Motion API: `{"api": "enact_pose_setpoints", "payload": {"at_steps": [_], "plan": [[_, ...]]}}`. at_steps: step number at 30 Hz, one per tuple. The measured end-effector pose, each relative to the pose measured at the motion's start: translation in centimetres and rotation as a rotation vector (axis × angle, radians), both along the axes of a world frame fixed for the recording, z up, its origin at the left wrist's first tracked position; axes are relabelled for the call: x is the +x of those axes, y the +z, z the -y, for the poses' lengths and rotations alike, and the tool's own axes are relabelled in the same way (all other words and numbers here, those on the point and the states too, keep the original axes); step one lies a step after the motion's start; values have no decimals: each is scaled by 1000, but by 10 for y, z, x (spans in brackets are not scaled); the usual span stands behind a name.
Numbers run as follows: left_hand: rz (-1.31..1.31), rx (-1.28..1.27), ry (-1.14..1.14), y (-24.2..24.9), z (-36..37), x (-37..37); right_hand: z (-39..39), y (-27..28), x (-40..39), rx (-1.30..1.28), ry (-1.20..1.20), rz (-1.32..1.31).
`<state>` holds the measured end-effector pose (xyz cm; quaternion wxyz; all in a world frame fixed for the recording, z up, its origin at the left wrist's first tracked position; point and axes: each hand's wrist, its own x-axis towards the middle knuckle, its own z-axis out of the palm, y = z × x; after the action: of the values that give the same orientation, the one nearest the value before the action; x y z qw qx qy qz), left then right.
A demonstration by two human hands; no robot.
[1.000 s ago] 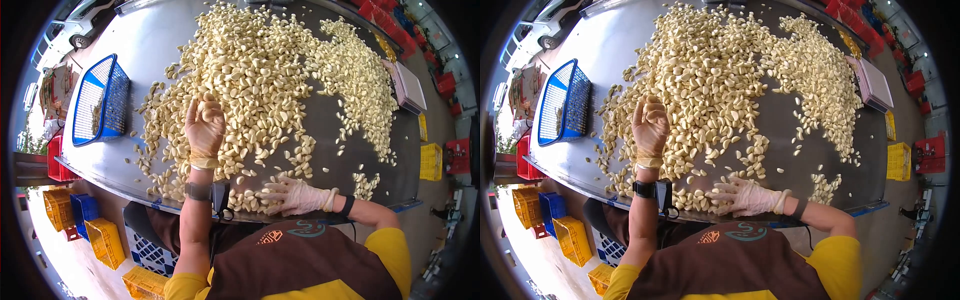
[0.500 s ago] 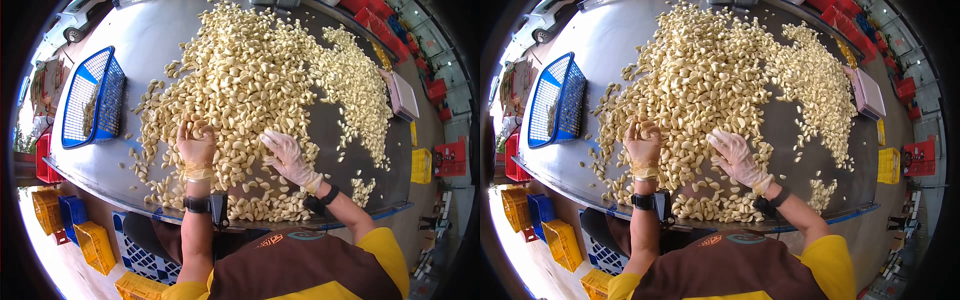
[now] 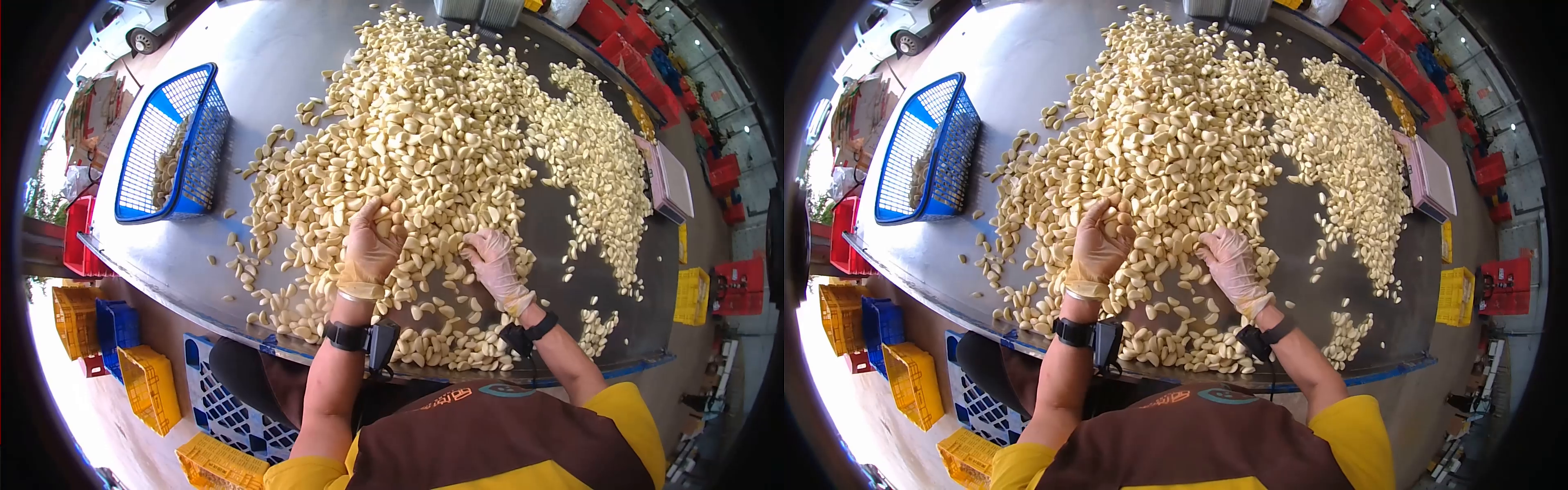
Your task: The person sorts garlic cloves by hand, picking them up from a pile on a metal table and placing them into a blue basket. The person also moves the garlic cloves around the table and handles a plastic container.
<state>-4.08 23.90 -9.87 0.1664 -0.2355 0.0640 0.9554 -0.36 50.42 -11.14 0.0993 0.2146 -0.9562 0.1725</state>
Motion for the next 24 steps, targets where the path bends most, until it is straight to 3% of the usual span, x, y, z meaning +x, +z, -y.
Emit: {"api": "enact_pose_setpoints", "payload": {"at_steps": [3, 6, 8, 10, 12, 14, 15, 18, 20, 24], "plan": [[-16, -64, 5, -4, -4, 6, 10, 12, -13, -284, -34, 130], [12, -222, -47, 10, -15, 8, 33, 56, -19, -327, 46, 119], [28, -109, -149, 18, -16, 12, 48, 75, -29, -399, 139, 229], [76, 19, -160, 22, -20, 11, 64, 87, -47, -419, 172, 89], [173, 23, -129, 16, -13, 6, 58, 36, -75, -429, 169, 164], [-115, 406, -73, -15, 6, 0, 71, 3, -79, 183, 123, -70], [-118, 374, 21, -7, 11, -1, 85, 21, -57, 286, 195, 102], [-173, 270, 343, -3, 27, -1, 90, 11, -4, 119, 483, 231], [21, 198, 426, 3, 33, -2, 75, 30, 32, 263, 647, 280], [32, 244, 469, 12, 37, 0, 19, 61, 68, 340, 755, 403]]}}
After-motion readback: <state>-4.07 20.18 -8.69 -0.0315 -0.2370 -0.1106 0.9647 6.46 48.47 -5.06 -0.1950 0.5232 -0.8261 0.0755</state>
